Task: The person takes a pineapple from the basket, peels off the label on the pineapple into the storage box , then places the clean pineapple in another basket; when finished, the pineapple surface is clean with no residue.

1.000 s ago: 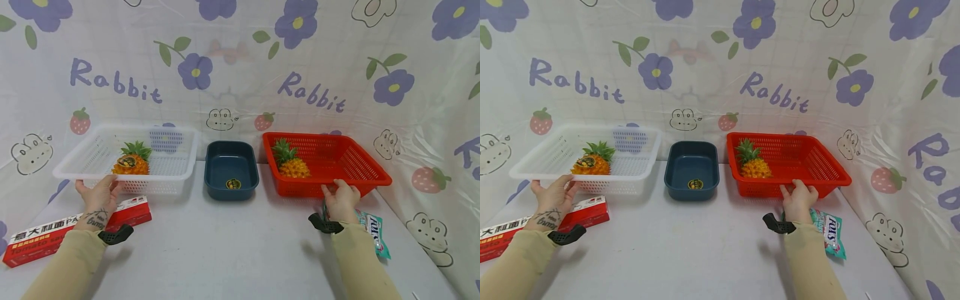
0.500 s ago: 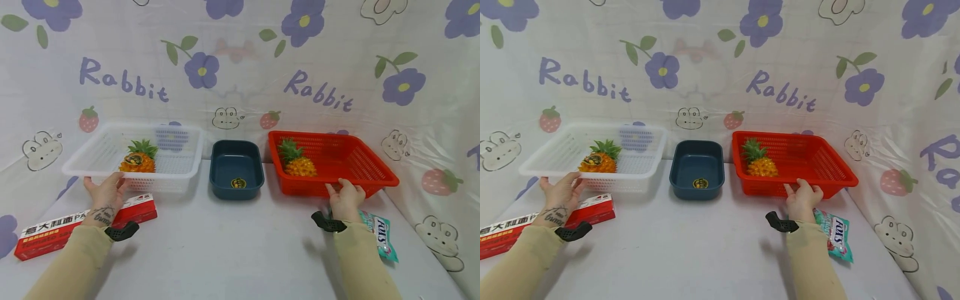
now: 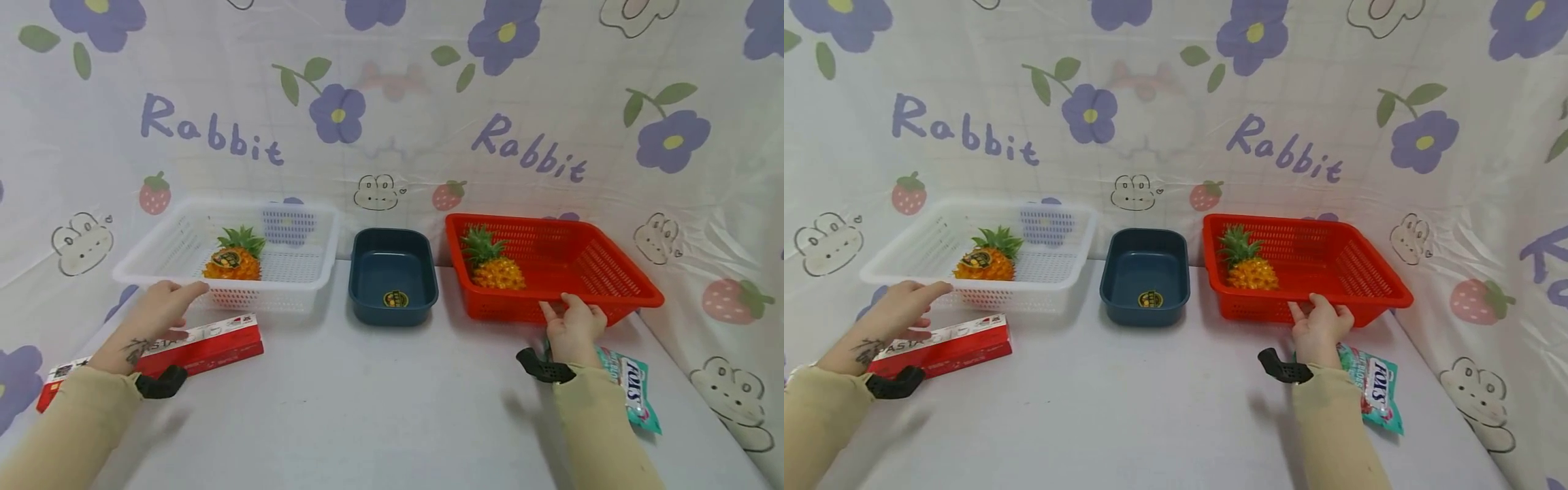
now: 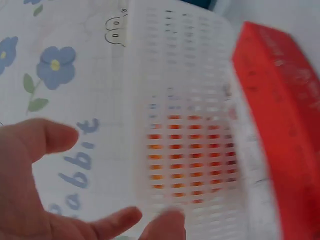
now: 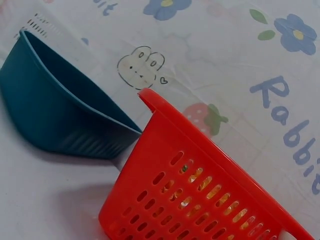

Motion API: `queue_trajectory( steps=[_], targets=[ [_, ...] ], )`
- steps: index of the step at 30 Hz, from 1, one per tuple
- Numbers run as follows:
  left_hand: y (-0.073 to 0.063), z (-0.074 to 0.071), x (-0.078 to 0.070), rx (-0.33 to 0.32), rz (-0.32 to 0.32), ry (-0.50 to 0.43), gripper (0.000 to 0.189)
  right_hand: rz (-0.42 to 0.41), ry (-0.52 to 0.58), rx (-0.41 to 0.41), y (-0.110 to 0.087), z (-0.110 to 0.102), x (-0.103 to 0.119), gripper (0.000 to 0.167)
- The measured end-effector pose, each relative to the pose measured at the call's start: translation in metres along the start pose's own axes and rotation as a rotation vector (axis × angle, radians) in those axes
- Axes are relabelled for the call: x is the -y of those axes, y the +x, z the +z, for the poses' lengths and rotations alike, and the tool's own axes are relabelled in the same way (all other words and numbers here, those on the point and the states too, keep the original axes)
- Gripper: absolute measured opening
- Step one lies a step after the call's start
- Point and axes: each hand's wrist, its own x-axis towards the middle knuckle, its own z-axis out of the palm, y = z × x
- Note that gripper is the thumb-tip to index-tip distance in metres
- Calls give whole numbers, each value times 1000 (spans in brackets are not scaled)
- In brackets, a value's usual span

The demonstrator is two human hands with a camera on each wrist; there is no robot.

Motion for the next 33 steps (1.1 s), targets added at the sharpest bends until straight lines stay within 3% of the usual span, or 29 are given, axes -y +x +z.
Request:
queue_trajectory(
  steps=[2, 5, 8, 12, 16, 21, 26, 33],
  targets=[
    [-3, -9, -9, -31, 82, 219, 85, 2, -7, -1, 0, 0, 0, 82],
    [-1, -19, -28, -84, 203, 437, 84, 8, -8, 6, -1, 1, 0, 85],
    [7, -24, -47, -127, 297, 559, 83, 18, -6, 17, -2, 0, 1, 89],
    [19, -26, -71, -134, 366, 647, 79, 23, -8, 25, -3, -2, 0, 89],
    [32, -28, -92, -117, 385, 724, 79, 12, -5, 33, -3, -1, 0, 88],
    [49, -28, -112, -75, 360, 806, 76, -2, -21, 23, -2, -2, 1, 90],
    [63, -28, -124, -26, 347, 886, 71, -8, -43, 13, -2, -1, 1, 91],
    [74, -34, -131, 57, 260, 859, 72, -23, -40, 18, -2, -1, 0, 91]
  ],
)
